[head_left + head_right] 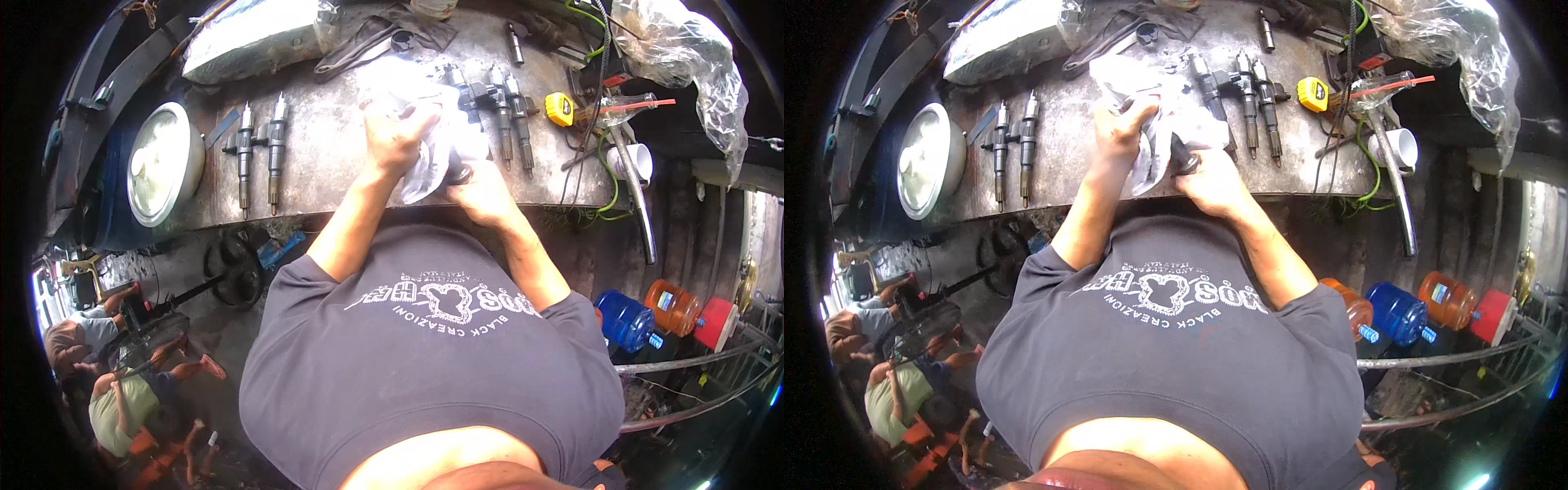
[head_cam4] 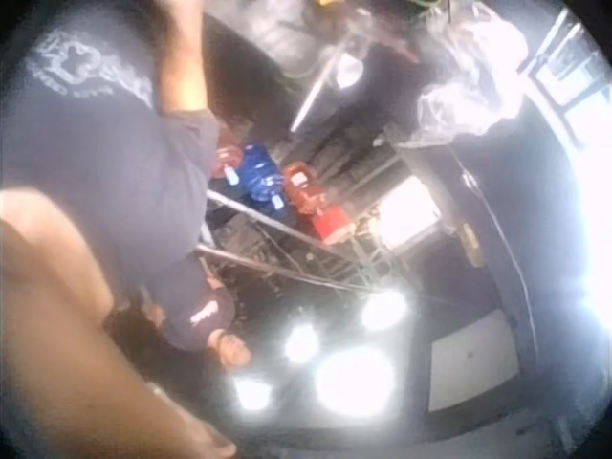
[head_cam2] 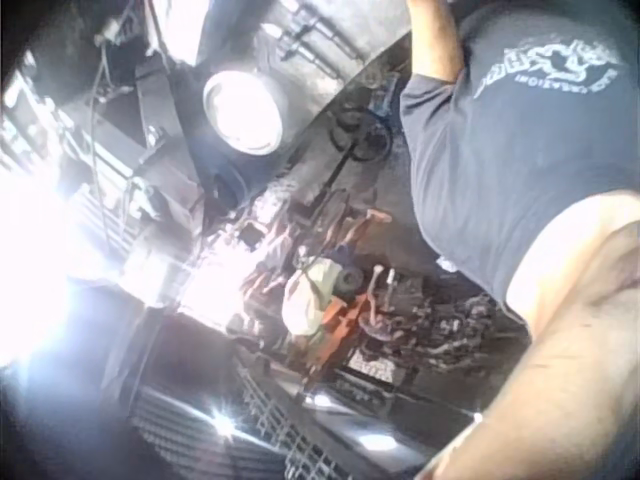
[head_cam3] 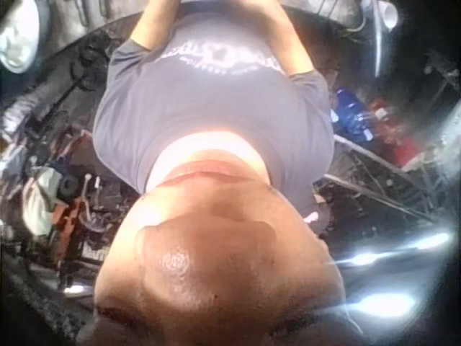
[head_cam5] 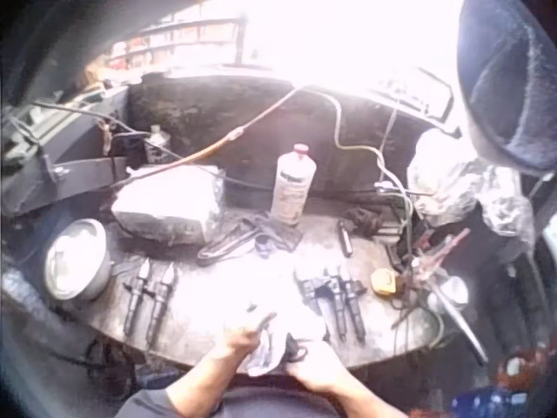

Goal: The person wipes and cleans fuel injectors using a cloth, handling them one by one at a workbench.

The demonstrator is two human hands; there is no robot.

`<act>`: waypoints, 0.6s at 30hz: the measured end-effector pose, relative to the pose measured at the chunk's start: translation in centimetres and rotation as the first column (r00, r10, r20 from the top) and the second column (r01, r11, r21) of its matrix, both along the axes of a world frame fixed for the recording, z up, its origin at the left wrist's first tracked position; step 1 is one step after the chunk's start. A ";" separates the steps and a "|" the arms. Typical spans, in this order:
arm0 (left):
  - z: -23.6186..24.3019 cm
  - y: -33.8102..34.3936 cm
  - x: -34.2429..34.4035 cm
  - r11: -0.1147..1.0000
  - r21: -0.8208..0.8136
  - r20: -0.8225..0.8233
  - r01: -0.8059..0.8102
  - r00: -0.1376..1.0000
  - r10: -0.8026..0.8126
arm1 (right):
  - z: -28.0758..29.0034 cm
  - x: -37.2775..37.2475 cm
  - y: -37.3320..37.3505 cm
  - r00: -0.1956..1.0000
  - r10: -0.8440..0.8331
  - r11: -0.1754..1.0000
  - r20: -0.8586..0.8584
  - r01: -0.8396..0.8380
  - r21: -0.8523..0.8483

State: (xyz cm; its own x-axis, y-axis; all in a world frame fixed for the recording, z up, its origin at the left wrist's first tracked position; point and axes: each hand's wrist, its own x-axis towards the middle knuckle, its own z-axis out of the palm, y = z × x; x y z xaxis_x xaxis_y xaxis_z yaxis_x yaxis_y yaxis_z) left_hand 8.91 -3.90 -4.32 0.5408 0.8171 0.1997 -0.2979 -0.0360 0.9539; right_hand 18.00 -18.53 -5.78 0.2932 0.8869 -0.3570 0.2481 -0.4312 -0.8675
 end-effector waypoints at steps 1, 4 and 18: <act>-0.1 0.5 -0.2 0.992 -0.070 -0.006 0.110 0.994 -0.110 | -1.1 -0.1 -0.2 0.995 -0.002 0.980 -0.098 0.021 0.199; -1.4 2.4 -1.2 0.755 -0.464 0.369 0.463 0.876 -0.310 | 2.5 -1.2 -0.1 0.791 -0.090 0.993 -0.605 0.120 0.008; 2.7 0.2 0.0 0.955 0.217 0.024 -0.203 0.979 0.203 | 2.7 -1.8 1.7 0.965 -0.155 0.967 0.212 0.105 0.232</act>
